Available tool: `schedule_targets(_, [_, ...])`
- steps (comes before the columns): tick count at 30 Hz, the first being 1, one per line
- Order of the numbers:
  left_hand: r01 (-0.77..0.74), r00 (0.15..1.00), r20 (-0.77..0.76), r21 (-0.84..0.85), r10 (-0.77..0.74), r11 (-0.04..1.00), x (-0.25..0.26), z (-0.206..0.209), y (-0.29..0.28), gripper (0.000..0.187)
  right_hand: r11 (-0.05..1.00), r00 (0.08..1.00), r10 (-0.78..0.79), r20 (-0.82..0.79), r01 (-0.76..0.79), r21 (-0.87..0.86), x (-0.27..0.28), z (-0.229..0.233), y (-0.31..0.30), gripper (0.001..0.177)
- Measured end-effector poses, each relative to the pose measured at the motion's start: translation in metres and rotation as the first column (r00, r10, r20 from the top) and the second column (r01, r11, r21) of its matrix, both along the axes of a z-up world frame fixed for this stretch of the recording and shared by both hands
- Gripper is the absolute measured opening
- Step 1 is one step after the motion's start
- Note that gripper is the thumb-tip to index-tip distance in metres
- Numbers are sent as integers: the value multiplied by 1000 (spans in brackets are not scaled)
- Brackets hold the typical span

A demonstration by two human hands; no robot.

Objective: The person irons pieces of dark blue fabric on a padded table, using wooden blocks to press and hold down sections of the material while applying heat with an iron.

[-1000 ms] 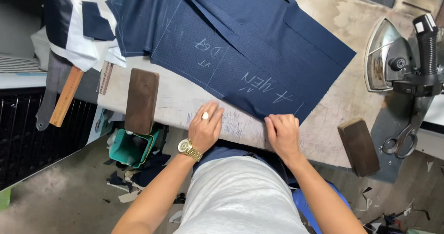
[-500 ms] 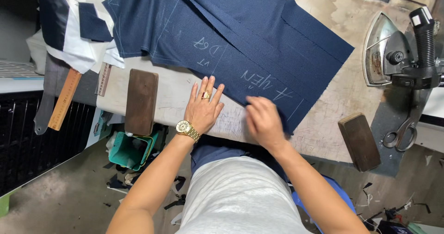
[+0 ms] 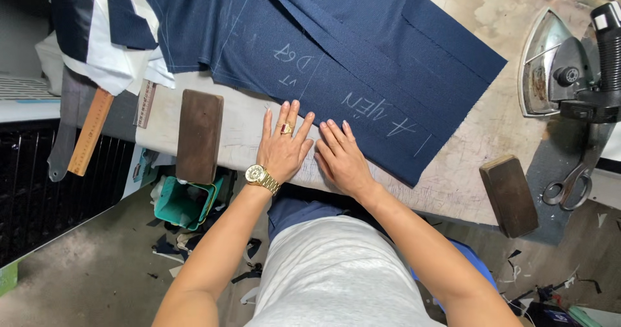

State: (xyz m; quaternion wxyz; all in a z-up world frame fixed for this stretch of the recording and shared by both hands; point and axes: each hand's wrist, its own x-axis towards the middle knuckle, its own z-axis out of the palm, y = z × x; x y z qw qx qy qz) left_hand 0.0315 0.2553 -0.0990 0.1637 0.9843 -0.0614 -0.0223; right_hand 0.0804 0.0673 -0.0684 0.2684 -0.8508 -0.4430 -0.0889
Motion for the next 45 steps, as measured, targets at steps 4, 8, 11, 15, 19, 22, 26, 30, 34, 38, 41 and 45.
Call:
schedule_targets(4, [1, 1000, 13, 9, -2, 1000, 1, 0, -1, 57, 999, 999, -17, 31, 18, -33, -1, -5, -1, 27])
schedule_targets(8, [0, 1000, 22, 11, 0, 1000, 1, 1, -1, 57, 999, 999, -6, 50, 8, -42, -2, -2, 2, 29])
schedule_targets(11, [-8, 999, 36, 7, 8, 1000, -1, -1, -2, 57, 999, 999, -14, 43, 16, -41, -4, -7, 2, 29])
schedule_targets(15, [-65, 996, -67, 30, 67, 997, -8, 15, 10, 57, 998, 999, -9, 46, 11, -56, -4, -8, 1, 27])
schedule_targets(19, [-366, 913, 272, 211, 305, 906, -32, 41, 61, 66, 998, 999, -24, 38, 27, -53, -4, -10, 1, 25])
schedule_targets(22, [-591, 803, 255, 232, 538, 773, -55, 41, 97, 80, 998, 999, -35, 34, 37, -56, -7, -10, 1, 24])
schedule_targets(26, [-644, 730, 406, 139, 550, 752, -70, 8, 120, 69, 999, 998, -32, 54, 34, -38, -4, -10, 1, 23])
schedule_targets(30, [-553, 740, 516, 105, 431, 826, -40, 28, 69, 63, 998, 997, -47, 55, 49, -26, -2, -9, 3, 22])
schedule_targets(34, [-305, 868, 406, -17, 286, 952, -11, 45, 7, 55, 999, 996, -38, 82, 40, -19, -4, -7, 3, 22])
schedule_targets(38, [-274, 900, 357, 13, 252, 962, 1, 29, -3, 55, 999, 996, -38, 79, 39, -10, -3, -4, 3, 21])
schedule_targets(41, [-279, 906, 340, 31, 252, 960, 2, 30, -5, 52, 999, 997, -32, 68, 31, 12, -3, -4, 2, 21])
schedule_targets(45, [-302, 906, 328, 63, 266, 951, 1, 46, -11, 53, 999, 1000, 21, 5, -22, 28, -7, 6, -29, 23])
